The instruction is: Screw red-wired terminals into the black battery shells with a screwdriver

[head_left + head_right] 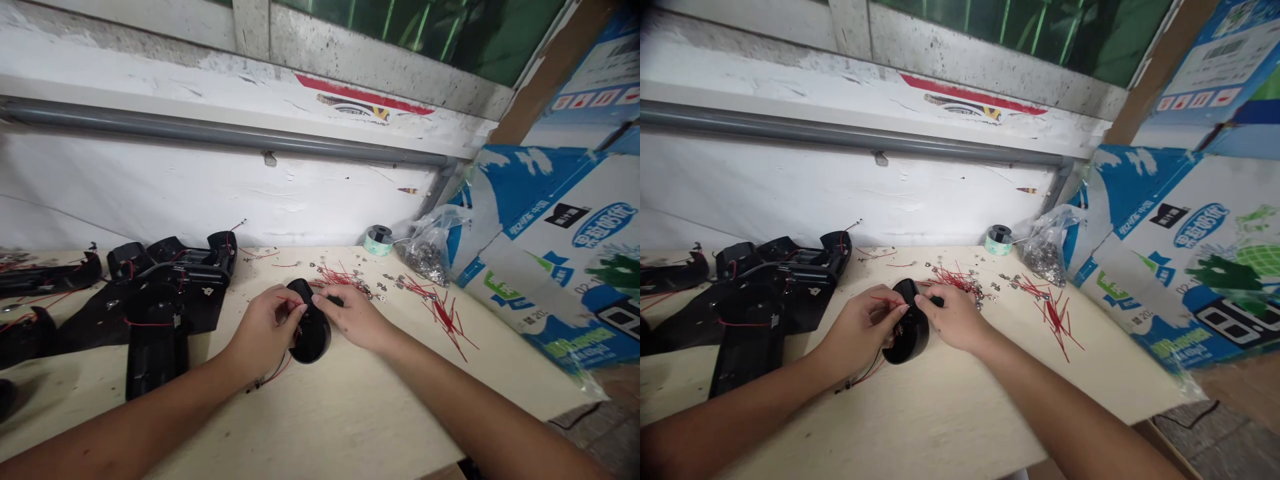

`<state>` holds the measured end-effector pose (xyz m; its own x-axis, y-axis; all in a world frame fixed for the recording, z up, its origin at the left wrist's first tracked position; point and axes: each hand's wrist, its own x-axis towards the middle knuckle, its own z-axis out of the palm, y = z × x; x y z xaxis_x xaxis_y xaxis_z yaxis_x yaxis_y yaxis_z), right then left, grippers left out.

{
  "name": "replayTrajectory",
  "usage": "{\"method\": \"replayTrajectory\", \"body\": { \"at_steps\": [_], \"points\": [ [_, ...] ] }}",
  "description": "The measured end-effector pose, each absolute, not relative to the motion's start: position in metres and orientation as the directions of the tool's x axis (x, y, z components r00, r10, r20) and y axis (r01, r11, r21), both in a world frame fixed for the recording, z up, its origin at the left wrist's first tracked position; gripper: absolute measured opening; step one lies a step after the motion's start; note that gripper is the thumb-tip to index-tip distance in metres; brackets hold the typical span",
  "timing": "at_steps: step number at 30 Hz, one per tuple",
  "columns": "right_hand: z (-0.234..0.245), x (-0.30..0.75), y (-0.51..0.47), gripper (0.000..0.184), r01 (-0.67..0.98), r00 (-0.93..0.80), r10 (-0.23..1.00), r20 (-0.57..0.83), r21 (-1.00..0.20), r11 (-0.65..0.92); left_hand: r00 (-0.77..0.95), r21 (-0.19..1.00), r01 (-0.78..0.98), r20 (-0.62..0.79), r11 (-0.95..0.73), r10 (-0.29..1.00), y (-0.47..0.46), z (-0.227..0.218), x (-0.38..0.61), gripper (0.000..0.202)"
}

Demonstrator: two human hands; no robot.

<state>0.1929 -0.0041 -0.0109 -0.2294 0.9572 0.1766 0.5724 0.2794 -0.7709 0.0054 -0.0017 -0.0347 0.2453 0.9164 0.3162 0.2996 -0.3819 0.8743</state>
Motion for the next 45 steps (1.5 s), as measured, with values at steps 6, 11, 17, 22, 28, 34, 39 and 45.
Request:
{"method": "replayTrajectory", "body": {
  "at_steps": [6,11,17,22,28,34,39,45],
  "points": [
    [-0.017,0.194,0.000,0.026,0.512,-0.192,0.957,0.217,-0.810,0.286,0.279,0.789,0.368,0.411,-0.492,0.868,-0.002,-0.033,0.004,0.018],
    [-0.022,0.191,-0.001,0.029,0.453,-0.184,0.957,0.225,-0.845,0.286,0.300,0.764,0.356,0.453,-0.539,0.840,-0.003,-0.034,0.004,0.016],
    [-0.027,0.186,-0.006,0.035,0.406,-0.163,0.965,0.207,-0.877,0.257,0.312,0.809,0.332,0.391,-0.485,0.866,-0.004,-0.032,0.003,0.015],
    [-0.024,0.184,-0.006,0.033,0.414,-0.151,0.956,0.252,-0.862,0.293,0.263,0.881,0.269,0.321,-0.389,0.910,-0.006,-0.030,0.006,0.014],
    [-0.020,0.185,-0.007,0.034,0.429,-0.128,0.952,0.279,-0.850,0.306,0.213,0.910,0.184,0.332,-0.371,0.919,-0.007,-0.030,0.007,0.011],
    [-0.026,0.183,-0.008,0.037,0.395,-0.140,0.953,0.267,-0.868,0.301,0.257,0.857,0.237,0.399,-0.457,0.880,-0.008,-0.029,0.005,0.018],
    [-0.032,0.181,-0.008,0.039,0.398,-0.111,0.951,0.288,-0.864,0.308,0.271,0.829,0.304,0.396,-0.469,0.877,-0.009,-0.029,0.005,0.017],
    [-0.034,0.182,-0.007,0.039,0.369,-0.107,0.952,0.286,-0.878,0.305,0.283,0.848,0.296,0.361,-0.439,0.889,-0.008,-0.030,0.006,0.019]
  ]
}}
